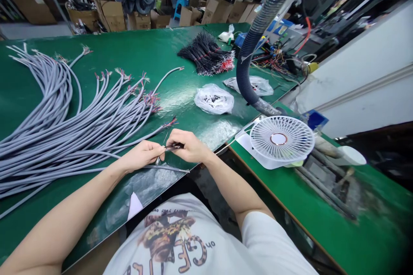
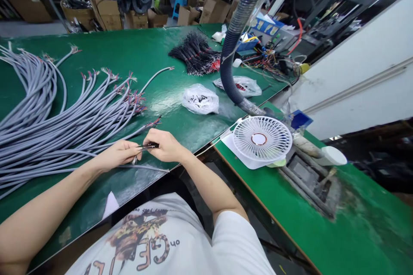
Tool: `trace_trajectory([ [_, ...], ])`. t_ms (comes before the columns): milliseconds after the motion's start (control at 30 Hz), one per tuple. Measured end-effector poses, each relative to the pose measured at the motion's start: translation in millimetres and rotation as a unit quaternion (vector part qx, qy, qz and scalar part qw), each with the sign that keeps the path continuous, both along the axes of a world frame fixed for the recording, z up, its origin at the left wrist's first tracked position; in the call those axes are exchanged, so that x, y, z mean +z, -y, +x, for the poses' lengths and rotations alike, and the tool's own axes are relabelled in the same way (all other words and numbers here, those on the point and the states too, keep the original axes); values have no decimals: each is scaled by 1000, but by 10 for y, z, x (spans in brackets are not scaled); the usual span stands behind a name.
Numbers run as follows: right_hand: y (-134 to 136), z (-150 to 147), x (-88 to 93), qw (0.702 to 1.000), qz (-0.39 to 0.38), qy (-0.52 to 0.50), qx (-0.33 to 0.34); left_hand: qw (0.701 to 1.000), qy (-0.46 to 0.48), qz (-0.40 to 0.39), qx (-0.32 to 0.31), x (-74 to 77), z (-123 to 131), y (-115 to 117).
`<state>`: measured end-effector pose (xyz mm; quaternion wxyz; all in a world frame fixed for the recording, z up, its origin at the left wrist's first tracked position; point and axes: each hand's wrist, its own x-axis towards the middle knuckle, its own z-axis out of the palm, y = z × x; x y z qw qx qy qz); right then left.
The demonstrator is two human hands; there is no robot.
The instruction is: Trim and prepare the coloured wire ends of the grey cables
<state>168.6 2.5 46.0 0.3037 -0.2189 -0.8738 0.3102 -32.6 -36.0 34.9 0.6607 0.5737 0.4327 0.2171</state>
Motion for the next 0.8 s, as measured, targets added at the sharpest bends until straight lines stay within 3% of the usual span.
trace_trajectory([
  [133, -24, -27, -34, 978, -206, -25, -1, 995, -66, 60, -45, 17, 9, 22],
  [200, -23, -30, -89, 942, -332, -49, 0, 990, -86, 87, -68, 48, 8, 31],
  [300, -8, -51, -199, 863, -495, -98, 2, 989, -70, 97, -87, 102, -13, 34],
  [367, 10, -102, -279, 822, -553, -136, 17, 992, -41, 92, -73, 119, -38, 20],
  [433, 41, -184, -352, 802, -568, -188, 15, 996, -7, 82, -21, 105, -60, -7],
  [533, 123, -319, -416, 821, -497, -270, -77, 992, 39, 63, 103, 38, -60, -57],
  [633, 215, -370, -364, 897, -286, -269, -204, 980, 56, 70, 177, -27, -22, -79],
  [733, 229, -316, -217, 949, -64, -205, -231, 983, 26, 115, 142, -38, 10, -57],
  [800, 161, -269, -141, 959, -23, -180, -218, 987, -9, 140, 80, -20, 9, -33],
])
